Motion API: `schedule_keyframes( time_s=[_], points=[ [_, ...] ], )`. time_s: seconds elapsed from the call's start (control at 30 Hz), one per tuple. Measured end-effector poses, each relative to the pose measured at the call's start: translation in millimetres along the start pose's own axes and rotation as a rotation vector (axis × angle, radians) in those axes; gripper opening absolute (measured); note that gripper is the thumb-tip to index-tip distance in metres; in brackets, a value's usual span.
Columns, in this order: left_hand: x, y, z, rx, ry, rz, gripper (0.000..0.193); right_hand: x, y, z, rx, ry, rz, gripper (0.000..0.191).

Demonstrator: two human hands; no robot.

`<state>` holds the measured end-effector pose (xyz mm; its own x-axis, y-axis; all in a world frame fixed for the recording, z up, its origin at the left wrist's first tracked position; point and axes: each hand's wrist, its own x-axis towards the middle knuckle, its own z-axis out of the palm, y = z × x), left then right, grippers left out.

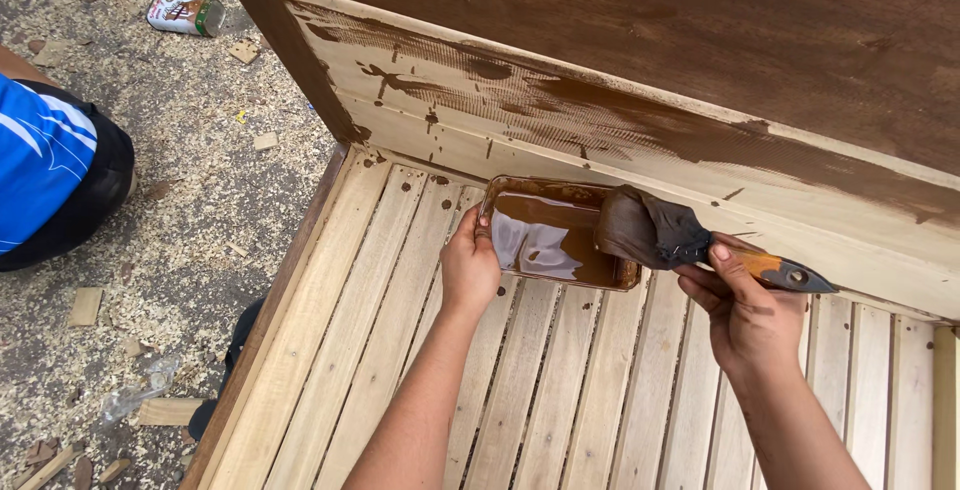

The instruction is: The person wraps a cloth around a paint brush, dips the brush into a tray of brown wood stain, and brushes the stain onto the unfinished wooden slats and panels of a bench-like structure, working across the backrest and side surfaces.

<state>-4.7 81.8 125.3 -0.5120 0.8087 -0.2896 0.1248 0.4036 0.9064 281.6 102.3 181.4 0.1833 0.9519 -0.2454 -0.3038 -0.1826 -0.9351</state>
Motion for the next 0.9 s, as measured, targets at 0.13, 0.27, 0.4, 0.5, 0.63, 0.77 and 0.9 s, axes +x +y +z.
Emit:
schedule_keyframes(
  time_s=[0.13, 0.27, 0.4, 0.5, 0.63, 0.77, 0.9],
  points=[
    [-24.8, -28.7, 18.3, 0.023, 0.010, 0.098, 0.033, -13.5, 31.0, -20.7, 0.070, 0.054, 0.148, 0.020],
    [-41.2, -65.3, 46.7, 0.186, 0.005, 0.114, 0.031, -29.0, 65.8, -41.7, 0.092, 0.098, 0.197, 0.021],
    [-57.3, -101.6, 79.7, 0.373, -0.025, 0.096, 0.034, -48.7, 90.1, -60.7, -0.039, 0.124, 0.110, 0.024],
    [-70.0, -123.4, 97.4, 0.387, -0.059, 0.073, 0.041, -64.6, 104.5, -70.4, -0.057, 0.177, 0.063, 0.024],
    [-77.7, -136.7, 109.2, 0.404, -0.041, 0.139, 0.042, -79.2, 120.0, -84.6, 0.002, 0.252, 0.100, 0.030],
    [-82.0, -124.7, 112.6, 0.598, -0.069, 0.107, 0.049, -86.9, 129.5, -99.7, 0.201, 0.309, 0.147, 0.038],
    [-106.8, -94.5, 111.5, 0.760, 0.214, 0.347, 0.056, -93.7, 131.7, -107.7, 0.185, 0.301, 0.121, 0.041]
  ],
)
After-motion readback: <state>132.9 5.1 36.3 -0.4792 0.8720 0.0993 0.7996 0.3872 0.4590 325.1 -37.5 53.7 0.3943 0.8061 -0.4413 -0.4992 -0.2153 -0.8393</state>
